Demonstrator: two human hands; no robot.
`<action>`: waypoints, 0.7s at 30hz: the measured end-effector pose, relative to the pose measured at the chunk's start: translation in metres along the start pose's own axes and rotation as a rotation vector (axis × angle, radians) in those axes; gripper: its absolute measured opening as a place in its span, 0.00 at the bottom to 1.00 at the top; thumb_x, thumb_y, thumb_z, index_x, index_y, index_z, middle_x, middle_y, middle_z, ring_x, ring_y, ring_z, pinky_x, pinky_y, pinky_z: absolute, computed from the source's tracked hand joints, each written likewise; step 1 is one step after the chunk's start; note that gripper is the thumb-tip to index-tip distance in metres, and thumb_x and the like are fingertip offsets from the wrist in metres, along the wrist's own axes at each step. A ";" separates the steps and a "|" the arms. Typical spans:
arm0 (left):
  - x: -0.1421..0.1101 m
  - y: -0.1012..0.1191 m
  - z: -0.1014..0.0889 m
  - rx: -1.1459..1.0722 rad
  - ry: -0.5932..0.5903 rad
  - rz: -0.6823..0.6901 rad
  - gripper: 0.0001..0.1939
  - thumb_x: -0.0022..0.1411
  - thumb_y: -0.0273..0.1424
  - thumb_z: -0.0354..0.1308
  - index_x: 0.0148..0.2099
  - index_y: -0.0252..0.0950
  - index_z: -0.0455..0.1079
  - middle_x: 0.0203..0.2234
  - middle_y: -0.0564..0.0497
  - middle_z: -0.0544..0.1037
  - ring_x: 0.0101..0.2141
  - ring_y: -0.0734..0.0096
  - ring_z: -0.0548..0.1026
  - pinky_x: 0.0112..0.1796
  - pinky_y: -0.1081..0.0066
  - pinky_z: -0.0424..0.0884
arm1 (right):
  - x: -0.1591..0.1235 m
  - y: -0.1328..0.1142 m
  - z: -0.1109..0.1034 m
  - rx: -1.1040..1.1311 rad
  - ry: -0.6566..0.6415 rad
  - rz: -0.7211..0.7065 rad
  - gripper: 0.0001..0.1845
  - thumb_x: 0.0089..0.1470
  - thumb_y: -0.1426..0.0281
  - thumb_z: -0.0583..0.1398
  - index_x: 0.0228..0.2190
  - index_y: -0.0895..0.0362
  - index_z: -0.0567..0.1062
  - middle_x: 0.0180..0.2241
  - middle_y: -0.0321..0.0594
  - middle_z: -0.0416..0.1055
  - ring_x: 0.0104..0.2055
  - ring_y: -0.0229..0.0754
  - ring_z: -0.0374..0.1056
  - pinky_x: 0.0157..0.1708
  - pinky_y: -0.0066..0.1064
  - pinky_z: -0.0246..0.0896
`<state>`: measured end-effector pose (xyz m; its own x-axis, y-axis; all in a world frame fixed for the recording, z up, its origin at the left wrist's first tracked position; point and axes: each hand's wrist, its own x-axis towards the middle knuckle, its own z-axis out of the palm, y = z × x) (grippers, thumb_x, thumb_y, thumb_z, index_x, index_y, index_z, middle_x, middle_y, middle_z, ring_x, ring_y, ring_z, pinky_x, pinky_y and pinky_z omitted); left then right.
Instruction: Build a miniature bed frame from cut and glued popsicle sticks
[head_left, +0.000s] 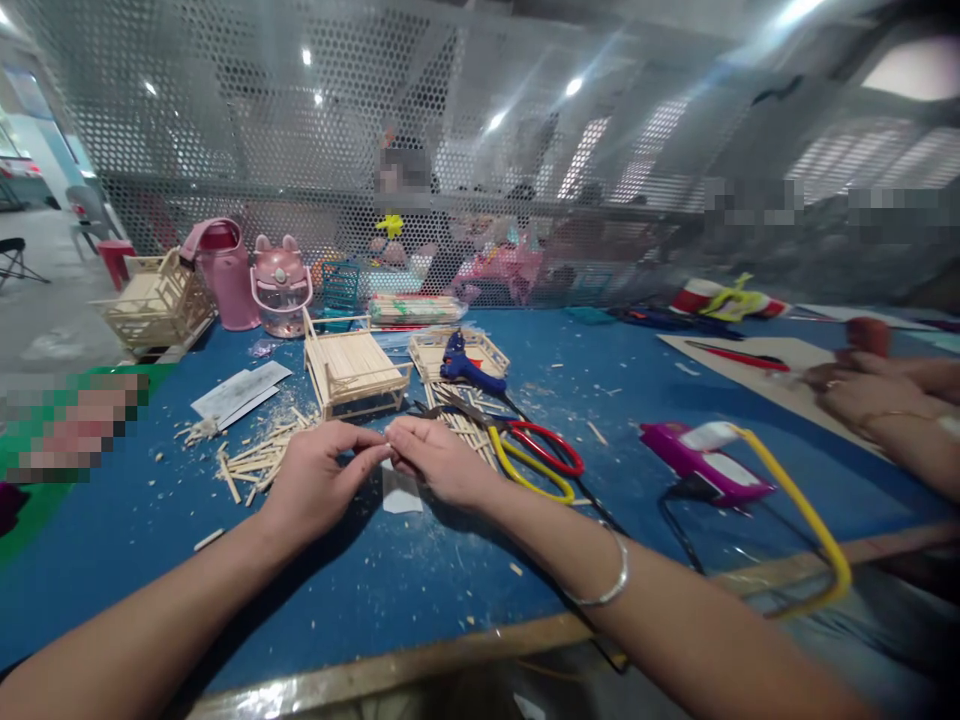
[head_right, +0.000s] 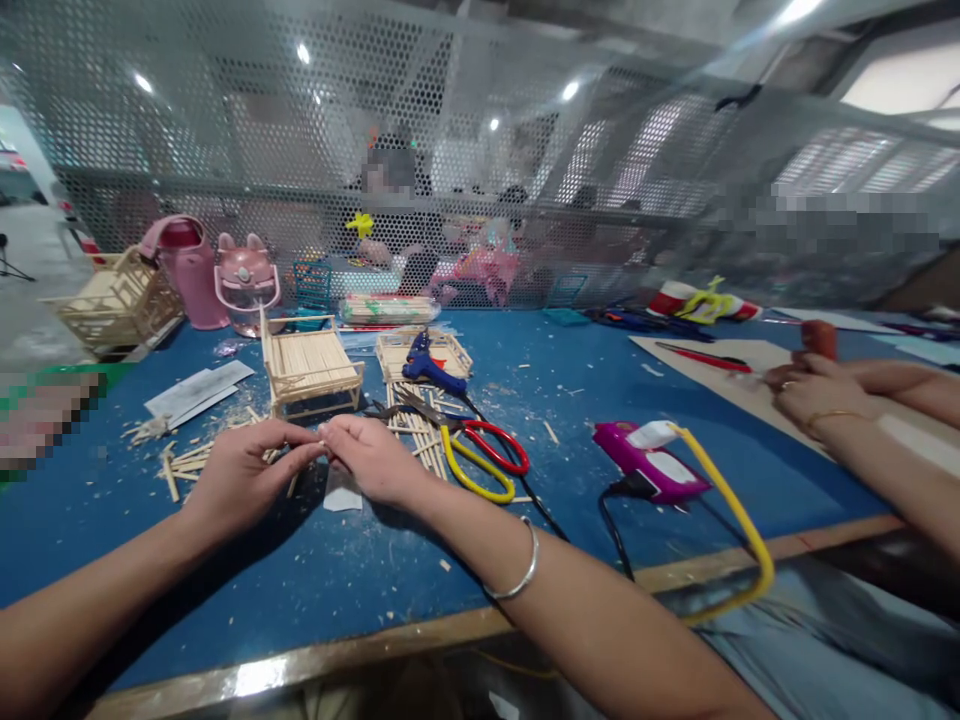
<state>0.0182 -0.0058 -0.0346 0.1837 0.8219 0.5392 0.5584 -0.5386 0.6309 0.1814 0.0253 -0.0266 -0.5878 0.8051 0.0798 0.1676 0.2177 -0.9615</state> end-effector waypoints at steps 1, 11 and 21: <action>0.000 0.000 0.000 0.021 0.011 0.015 0.07 0.57 0.31 0.57 0.33 0.39 0.76 0.28 0.50 0.81 0.28 0.69 0.76 0.32 0.70 0.70 | 0.000 0.000 0.000 -0.007 -0.006 0.000 0.20 0.55 0.55 0.50 0.20 0.56 0.60 0.17 0.28 0.53 0.18 0.30 0.46 0.19 0.26 0.41; 0.000 -0.007 0.007 0.172 -0.203 0.018 0.26 0.55 0.32 0.58 0.57 0.38 0.60 0.42 0.44 0.75 0.43 0.61 0.72 0.43 0.61 0.67 | -0.002 -0.016 -0.024 -0.732 -0.053 -0.025 0.11 0.54 0.70 0.54 0.24 0.59 0.71 0.20 0.34 0.65 0.22 0.33 0.57 0.24 0.26 0.47; 0.007 -0.003 0.007 0.462 -0.529 -0.059 0.44 0.56 0.41 0.54 0.66 0.28 0.37 0.38 0.36 0.74 0.42 0.52 0.71 0.41 0.61 0.66 | -0.006 0.003 -0.007 -1.472 -0.282 -0.386 0.10 0.55 0.73 0.53 0.29 0.61 0.73 0.28 0.45 0.74 0.30 0.43 0.65 0.29 0.34 0.45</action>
<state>0.0233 0.0031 -0.0368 0.4459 0.8902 0.0937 0.8445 -0.4530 0.2855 0.1912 0.0256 -0.0285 -0.8741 0.4840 0.0404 0.4805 0.8495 0.2180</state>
